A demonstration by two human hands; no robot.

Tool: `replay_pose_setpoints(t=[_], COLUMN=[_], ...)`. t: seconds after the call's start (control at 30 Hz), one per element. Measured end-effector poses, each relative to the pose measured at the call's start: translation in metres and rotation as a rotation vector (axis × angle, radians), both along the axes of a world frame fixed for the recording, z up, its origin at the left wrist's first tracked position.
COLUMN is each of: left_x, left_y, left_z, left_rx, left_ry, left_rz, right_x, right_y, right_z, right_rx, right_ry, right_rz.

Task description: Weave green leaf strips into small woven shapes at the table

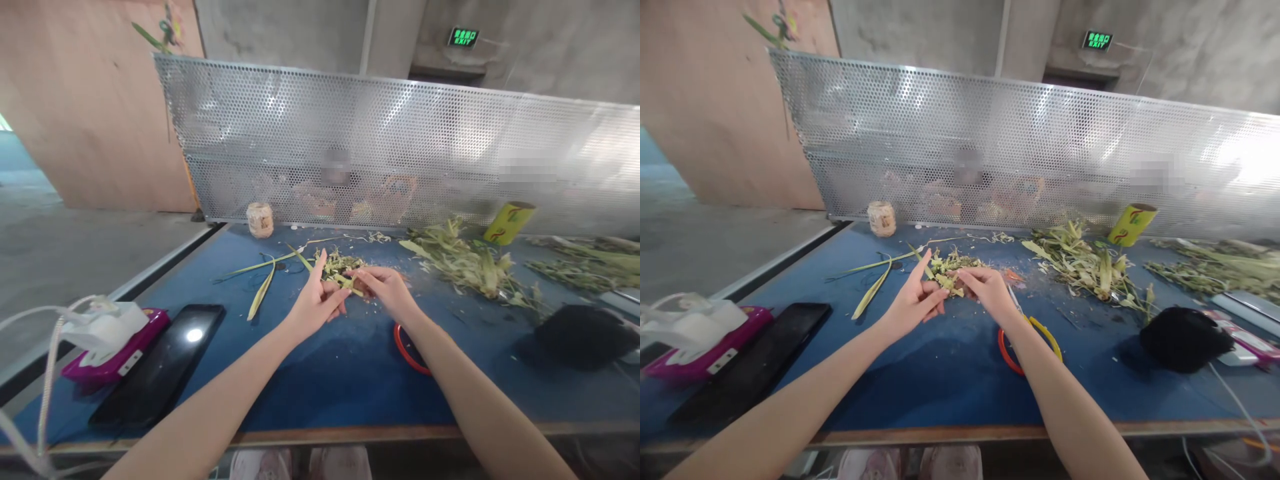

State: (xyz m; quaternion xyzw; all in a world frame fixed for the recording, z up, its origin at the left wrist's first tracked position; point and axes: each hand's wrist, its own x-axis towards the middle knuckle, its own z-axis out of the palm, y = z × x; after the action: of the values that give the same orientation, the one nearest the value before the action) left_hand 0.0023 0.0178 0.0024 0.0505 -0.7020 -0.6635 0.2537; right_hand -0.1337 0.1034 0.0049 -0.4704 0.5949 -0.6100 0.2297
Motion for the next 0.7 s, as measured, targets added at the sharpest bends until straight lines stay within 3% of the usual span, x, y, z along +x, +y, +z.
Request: replay_pose_setpoints(t=[0.07,0.17,0.4,0.6,0.7], left_x=[-0.001,-0.003,-0.003,-0.006,-0.004], left_y=[-0.003,-0.007,-0.012,-0.013,-0.012], left_z=[-0.004,-0.009,-0.011,-0.013,-0.012], left_rx=[-0.036,-0.164,-0.340,-0.217,-0.233], left_ry=[-0.028,-0.077,-0.066,-0.097,-0.041], left_rz=[0.003,0.049,0.342,0.228,0.219], right_x=[-0.004,-0.003,0.006,0.010,0.010], right_y=[0.000,-0.002,-0.002,-0.006,-0.008], right_z=[0.000,-0.002,-0.005,-0.010,-0.011], right_rx=[-0.017,-0.011,0.004,-0.007,-0.016], right_ry=[0.135,0.200,0.233,0.126,0.150], right_rz=[-0.075,-0.071,-0.007,0.048,0.020])
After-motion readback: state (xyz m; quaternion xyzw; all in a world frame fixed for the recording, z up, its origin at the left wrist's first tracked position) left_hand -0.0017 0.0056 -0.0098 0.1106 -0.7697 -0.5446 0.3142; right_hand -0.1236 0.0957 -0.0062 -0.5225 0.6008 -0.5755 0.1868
